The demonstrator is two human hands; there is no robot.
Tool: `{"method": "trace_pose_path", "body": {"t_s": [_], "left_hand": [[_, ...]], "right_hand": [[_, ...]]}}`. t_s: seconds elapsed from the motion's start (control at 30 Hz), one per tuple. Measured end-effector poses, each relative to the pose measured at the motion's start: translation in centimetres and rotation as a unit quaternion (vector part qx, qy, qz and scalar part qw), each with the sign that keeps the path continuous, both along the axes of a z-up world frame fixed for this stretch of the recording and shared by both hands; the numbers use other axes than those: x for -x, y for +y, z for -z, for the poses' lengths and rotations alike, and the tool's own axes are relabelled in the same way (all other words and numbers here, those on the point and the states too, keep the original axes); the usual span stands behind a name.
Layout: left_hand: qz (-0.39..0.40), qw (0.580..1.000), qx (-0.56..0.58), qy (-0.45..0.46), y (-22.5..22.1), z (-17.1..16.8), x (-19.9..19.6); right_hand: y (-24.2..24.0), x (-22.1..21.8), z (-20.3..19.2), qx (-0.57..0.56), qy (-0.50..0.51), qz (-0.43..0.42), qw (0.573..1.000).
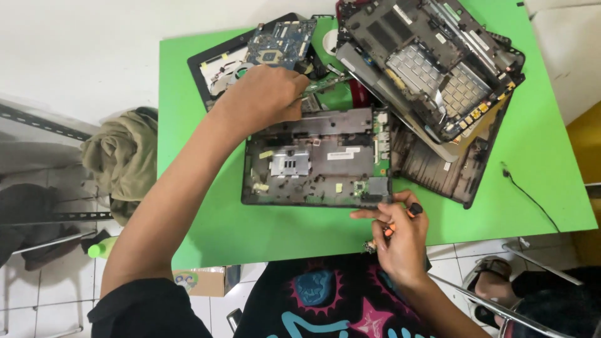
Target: Disassembling and reassembling internal components of multiple laptops, including motherboards and hard drives, using a screwdriver.
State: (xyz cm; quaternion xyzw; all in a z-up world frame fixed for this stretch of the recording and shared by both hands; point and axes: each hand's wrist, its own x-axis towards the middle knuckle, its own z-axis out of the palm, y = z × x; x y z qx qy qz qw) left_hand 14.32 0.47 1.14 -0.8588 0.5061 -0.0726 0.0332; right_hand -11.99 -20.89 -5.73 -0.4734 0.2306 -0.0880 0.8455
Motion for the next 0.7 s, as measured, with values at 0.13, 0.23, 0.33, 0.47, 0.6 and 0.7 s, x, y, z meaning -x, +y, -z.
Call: {"method": "trace_pose_path", "body": {"t_s": [0.13,0.23,0.33,0.47,0.6,0.7], "left_hand": [[-0.029,0.996,0.002,0.087,0.4,-2.1,0.8],[-0.012,0.997,0.048,0.060,1.2,-1.8,0.7],[-0.032,0.997,0.052,0.052,1.2,-1.3,1.5],[-0.022,0.995,0.060,0.079,1.7,-0.6,1.9],[-0.017,0.995,0.068,0.069,1.9,-0.6,1.7],[-0.037,0.995,0.054,0.070,1.9,-1.4,1.3]], "right_hand": [[-0.4,1.1,1.1,-0.006,-0.031,-0.004,1.000],[-0.1,1.5,0.4,0.094,-0.077,0.009,0.993],[0.1,1.5,-0.1,0.133,-0.137,0.011,0.981],[-0.1,0.9,0.2,0.112,-0.087,0.028,0.989],[-0.7,0.6,1.4,0.064,-0.048,0.039,0.996],[-0.8,0.6,1.6,0.053,-0.068,0.042,0.995]]}}
